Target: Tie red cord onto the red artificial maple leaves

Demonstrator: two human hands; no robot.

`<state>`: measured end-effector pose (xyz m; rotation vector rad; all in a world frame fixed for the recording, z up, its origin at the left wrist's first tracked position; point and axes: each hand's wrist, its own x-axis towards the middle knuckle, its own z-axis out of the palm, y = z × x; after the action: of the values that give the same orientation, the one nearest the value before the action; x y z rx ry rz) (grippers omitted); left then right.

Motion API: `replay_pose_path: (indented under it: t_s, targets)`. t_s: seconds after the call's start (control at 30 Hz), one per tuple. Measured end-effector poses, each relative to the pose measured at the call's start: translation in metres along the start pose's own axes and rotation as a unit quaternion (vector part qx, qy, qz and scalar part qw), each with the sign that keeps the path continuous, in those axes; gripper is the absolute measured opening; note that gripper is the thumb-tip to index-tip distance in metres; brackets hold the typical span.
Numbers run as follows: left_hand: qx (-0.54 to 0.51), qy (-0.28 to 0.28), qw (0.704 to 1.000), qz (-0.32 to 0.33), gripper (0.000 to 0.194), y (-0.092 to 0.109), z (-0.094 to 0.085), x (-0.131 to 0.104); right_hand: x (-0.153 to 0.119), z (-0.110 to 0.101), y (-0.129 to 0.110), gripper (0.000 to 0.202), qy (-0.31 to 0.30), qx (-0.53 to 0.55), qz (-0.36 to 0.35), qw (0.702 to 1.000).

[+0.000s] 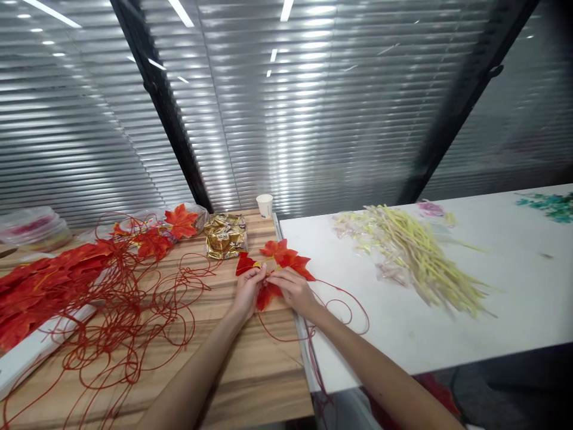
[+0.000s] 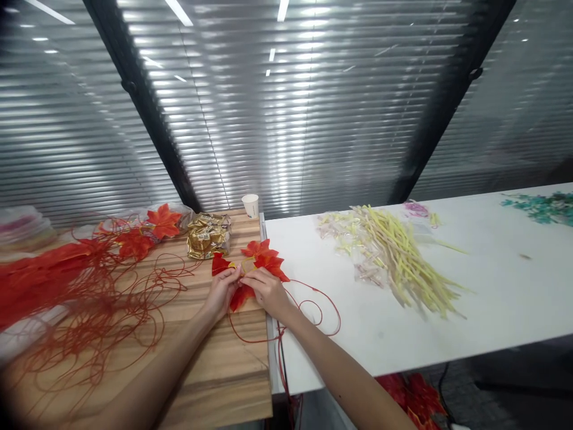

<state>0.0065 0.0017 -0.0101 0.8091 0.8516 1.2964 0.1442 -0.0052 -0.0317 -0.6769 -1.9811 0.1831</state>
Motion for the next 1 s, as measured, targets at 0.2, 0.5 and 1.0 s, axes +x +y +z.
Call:
replay_pose_path:
  t_s: [0.2,0.5,1.0]
  targets:
    - [-0.021,-0.005,1.000,0.010,0.025,-0.0008,0.0007,-0.0007,-0.0013,0.0024,0.0026,0.034,0.014,0.011,-0.027,0.999]
    - [-0.021,0.001,1.000,0.007,0.027,0.0004,0.0032,-0.0026,-0.0020,0.0036,0.0020,0.034,0.015,0.009,-0.018,1.000]
    - [-0.024,-0.004,1.000,0.004,0.024,0.0003,0.0041,-0.0036,-0.0025,0.0028,0.0013,0.033,0.020,0.067,0.017,0.997]
